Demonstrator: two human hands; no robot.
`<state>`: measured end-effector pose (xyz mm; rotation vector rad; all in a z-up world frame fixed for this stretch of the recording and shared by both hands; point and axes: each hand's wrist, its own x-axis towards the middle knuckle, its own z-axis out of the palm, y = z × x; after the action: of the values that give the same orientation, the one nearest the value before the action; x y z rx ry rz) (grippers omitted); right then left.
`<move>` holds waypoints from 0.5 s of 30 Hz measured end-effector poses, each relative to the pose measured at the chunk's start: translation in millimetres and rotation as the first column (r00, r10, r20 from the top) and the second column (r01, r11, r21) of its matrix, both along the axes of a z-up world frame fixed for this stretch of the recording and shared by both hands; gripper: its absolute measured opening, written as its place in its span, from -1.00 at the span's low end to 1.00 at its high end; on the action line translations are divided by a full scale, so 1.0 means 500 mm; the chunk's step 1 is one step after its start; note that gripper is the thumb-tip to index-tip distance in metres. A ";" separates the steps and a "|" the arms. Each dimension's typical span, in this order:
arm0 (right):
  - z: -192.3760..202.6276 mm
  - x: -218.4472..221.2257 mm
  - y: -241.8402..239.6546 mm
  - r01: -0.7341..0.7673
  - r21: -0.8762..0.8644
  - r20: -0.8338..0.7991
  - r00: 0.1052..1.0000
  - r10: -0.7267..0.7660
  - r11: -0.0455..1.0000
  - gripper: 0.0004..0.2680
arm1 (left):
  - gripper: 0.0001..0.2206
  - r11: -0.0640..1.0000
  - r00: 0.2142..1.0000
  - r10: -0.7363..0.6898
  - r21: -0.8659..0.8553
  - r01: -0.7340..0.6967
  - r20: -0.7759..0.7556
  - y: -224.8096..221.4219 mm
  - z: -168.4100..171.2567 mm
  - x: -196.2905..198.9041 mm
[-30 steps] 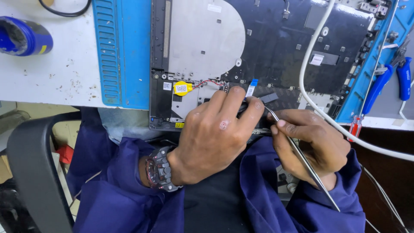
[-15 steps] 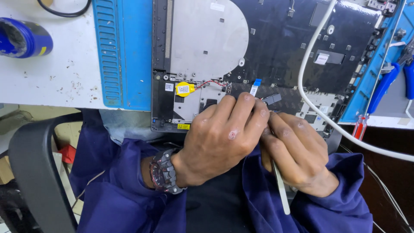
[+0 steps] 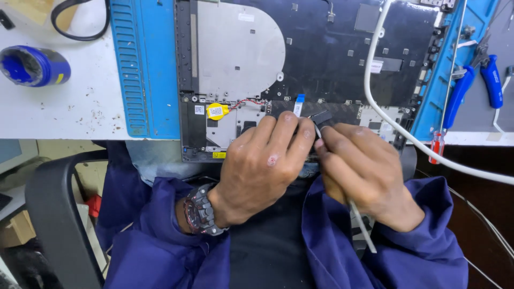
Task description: Repairing a laptop by manipulating internal components and ribbon cables using tweezers and hands
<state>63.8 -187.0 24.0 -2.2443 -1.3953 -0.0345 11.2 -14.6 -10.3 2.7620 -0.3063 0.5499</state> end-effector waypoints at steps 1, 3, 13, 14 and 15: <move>0.000 -0.004 -0.001 -0.049 -0.074 0.103 0.993 0.057 0.996 -0.76 | -0.94 1.000 1.000 -0.015 0.004 0.015 -0.019 -0.001 0.001 -0.001; -0.014 -0.009 0.003 -0.036 -0.063 0.167 0.985 0.046 0.997 -0.80 | -0.95 0.999 0.998 -0.042 -0.011 0.041 -0.049 0.003 -0.001 -0.010; -0.059 -0.011 -0.020 0.046 0.213 -0.012 0.999 -0.045 0.976 -0.75 | -0.93 0.990 0.992 -0.043 -0.136 0.027 -0.115 0.012 -0.017 -0.007; -0.058 -0.014 -0.023 0.080 0.213 -0.011 0.997 -0.080 0.974 -0.75 | -0.93 0.989 0.990 -0.077 -0.136 0.061 -0.115 0.011 -0.016 -0.005; -0.057 -0.016 -0.024 0.091 0.239 0.032 0.994 -0.101 0.967 -0.74 | -0.90 0.983 0.993 -0.069 -0.177 0.052 -0.093 0.013 -0.016 -0.003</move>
<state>55.6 -198.9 -4.4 -2.1195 -1.2322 -0.2717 9.9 -8.3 -18.4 2.5909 -0.3027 0.4022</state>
